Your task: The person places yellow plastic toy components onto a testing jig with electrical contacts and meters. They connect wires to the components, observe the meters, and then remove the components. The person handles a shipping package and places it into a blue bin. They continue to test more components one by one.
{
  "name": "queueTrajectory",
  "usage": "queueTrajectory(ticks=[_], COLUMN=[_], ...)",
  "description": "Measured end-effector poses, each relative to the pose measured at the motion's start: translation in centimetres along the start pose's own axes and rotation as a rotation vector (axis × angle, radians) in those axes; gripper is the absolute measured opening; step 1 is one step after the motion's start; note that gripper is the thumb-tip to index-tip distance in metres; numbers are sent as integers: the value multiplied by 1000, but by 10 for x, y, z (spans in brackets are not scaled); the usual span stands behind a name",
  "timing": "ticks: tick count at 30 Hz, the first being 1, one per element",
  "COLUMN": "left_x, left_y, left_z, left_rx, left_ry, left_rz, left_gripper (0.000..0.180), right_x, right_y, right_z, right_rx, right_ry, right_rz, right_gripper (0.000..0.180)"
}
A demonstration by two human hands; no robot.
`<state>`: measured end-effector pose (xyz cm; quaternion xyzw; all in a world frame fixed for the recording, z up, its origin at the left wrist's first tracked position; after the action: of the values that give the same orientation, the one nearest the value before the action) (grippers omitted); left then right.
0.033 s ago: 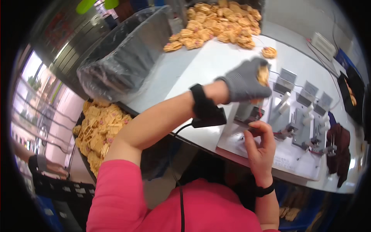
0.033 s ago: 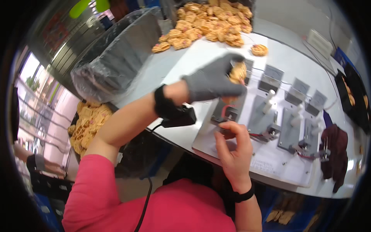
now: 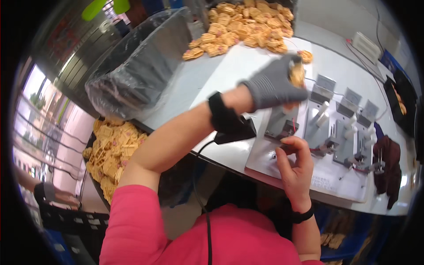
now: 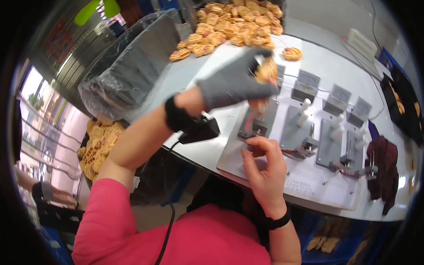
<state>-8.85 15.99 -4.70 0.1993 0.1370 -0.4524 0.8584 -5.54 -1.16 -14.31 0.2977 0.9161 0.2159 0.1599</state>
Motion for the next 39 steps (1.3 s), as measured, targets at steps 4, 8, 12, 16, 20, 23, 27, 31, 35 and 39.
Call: queueTrajectory(ticks=[4, 8, 12, 16, 20, 23, 27, 31, 35, 39], left_x=[-88, -274, -466, -454, -349, -266, -238, -255, -250, -272], left_y=[-13, -35, -139, -149, -93, -69, -38, -6, 7, 10], left_z=[29, -37, -108, -126, -132, -125, -167, -211, -219, -247], left_rx=[67, 59, -58, -29, -93, -263, -466, -455, -474, -369], left_ry=[-129, -529, -497, -641, -611, -305, -50, 224, 206, 107], left_rz=[234, 624, 1142, 1330, 972, 604, 367, 265, 233, 321], left_gripper=[56, 30, 35, 36, 39, 51, 74, 74, 72, 73], right_x=[-3, -3, 3, 4, 1, 2, 2, -23, -49, -44], right_y=[-1, 1, 1, -1, -1, -4, -7, 5, 45, 139], right_z=[-8, -11, -14, -13, -12, -4, -27, -81, -112, -120], right_rx=[-52, -113, -95, -92, -69, -1, 132, 267, 341, 300], right_ry=[-15, -6, 19, -41, -146, -151, -206, -488, -694, -749], right_rz=[2, -38, -66, -54, -39, -29, -86, -268, -396, -485], right_gripper=[26, 30, 30, 31, 34, 41, 49, 50, 50, 47])
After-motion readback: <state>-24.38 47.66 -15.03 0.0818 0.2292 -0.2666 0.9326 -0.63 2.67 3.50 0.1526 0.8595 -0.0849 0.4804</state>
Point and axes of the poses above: each hand's wrist, its own y-axis towards the middle knuckle, its own x-axis out of the palm, z = x × y, the point moved 4 cm from there along y, towards the middle knuckle, and after that the axes turned 1 degree about -x, right-handed, at the moved point
